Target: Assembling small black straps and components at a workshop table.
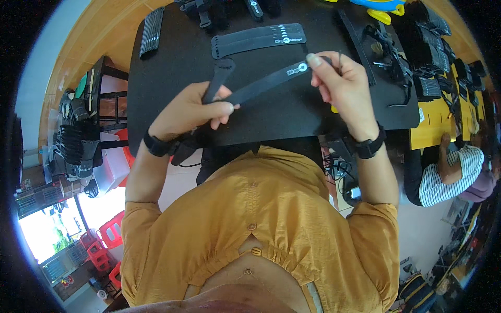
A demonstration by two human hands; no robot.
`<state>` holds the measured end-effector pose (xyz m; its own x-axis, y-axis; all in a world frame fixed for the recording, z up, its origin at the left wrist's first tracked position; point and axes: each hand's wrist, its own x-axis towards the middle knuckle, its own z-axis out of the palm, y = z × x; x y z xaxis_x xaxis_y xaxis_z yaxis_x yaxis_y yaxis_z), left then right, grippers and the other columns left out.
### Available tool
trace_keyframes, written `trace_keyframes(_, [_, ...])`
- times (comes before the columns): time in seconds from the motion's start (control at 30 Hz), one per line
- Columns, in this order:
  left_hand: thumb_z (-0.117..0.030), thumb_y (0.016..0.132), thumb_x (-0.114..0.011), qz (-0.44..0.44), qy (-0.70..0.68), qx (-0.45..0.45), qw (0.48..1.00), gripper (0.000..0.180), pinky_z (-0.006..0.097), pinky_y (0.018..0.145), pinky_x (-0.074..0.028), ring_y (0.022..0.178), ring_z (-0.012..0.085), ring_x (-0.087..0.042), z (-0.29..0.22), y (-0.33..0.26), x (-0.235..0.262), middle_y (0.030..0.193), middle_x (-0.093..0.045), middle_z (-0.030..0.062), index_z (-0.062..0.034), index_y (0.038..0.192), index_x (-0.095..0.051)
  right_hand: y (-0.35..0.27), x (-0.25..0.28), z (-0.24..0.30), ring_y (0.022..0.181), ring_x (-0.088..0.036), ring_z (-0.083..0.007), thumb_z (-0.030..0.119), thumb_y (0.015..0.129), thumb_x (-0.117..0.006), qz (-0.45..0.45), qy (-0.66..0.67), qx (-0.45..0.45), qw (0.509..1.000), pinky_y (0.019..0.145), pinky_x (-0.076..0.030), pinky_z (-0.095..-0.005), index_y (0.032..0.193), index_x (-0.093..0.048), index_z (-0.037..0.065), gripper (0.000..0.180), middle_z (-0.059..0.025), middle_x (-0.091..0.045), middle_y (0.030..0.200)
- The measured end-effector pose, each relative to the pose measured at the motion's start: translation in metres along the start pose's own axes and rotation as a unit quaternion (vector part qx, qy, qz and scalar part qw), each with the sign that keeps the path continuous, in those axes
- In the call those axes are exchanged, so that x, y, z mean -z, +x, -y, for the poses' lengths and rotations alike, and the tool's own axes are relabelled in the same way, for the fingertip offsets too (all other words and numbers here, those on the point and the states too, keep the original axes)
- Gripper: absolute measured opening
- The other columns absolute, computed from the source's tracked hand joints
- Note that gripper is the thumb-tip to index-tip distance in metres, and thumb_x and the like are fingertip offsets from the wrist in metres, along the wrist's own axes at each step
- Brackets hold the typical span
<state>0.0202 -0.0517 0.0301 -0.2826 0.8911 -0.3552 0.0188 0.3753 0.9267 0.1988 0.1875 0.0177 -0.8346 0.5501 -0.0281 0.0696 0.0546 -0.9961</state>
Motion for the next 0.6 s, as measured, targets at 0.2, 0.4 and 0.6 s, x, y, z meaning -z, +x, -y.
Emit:
trace_keyframes(0.2, [-0.027, 0.092, -0.065, -0.094, 0.037, 0.051, 0.994, 0.022, 0.017, 0.049, -0.040, 0.058, 0.0046, -0.056, -0.005, 0.022, 0.041, 0.076, -0.065, 0.0001, -0.0051, 0.099, -0.064, 0.040, 0.014, 0.000, 0.051, -0.046, -0.0007, 0.027, 0.092, -0.068, 0.023, -0.117, -0.064, 0.991, 0.046, -0.034, -0.0156, 0.095, -0.065, 0.007, 0.020, 0.0039, -0.060, 0.070])
trace_keyframes(0.4, [-0.029, 0.091, -0.067, -0.140, 0.137, 0.052, 0.979, 0.025, 0.019, 0.049, -0.041, 0.052, 0.0049, -0.054, 0.001, 0.056, 0.066, 0.070, -0.063, -0.0004, -0.0053, 0.097, -0.065, 0.089, 0.030, -0.026, 0.053, -0.045, -0.0029, 0.026, 0.093, -0.065, 0.077, -0.183, -0.072, 0.977, 0.047, -0.033, -0.0171, 0.090, -0.067, 0.010, 0.016, 0.0045, -0.058, 0.070])
trace_keyframes(0.6, [-0.033, 0.090, -0.067, -0.163, 0.171, 0.099, 0.967, 0.029, 0.019, 0.045, -0.040, 0.051, 0.0042, -0.053, 0.006, 0.062, 0.071, 0.069, -0.063, -0.0016, -0.0052, 0.097, -0.065, 0.096, 0.027, -0.025, 0.052, -0.043, -0.0030, 0.024, 0.092, -0.067, 0.084, -0.231, -0.103, 0.964, 0.048, -0.033, -0.0183, 0.094, -0.068, 0.008, 0.016, 0.0049, -0.057, 0.069])
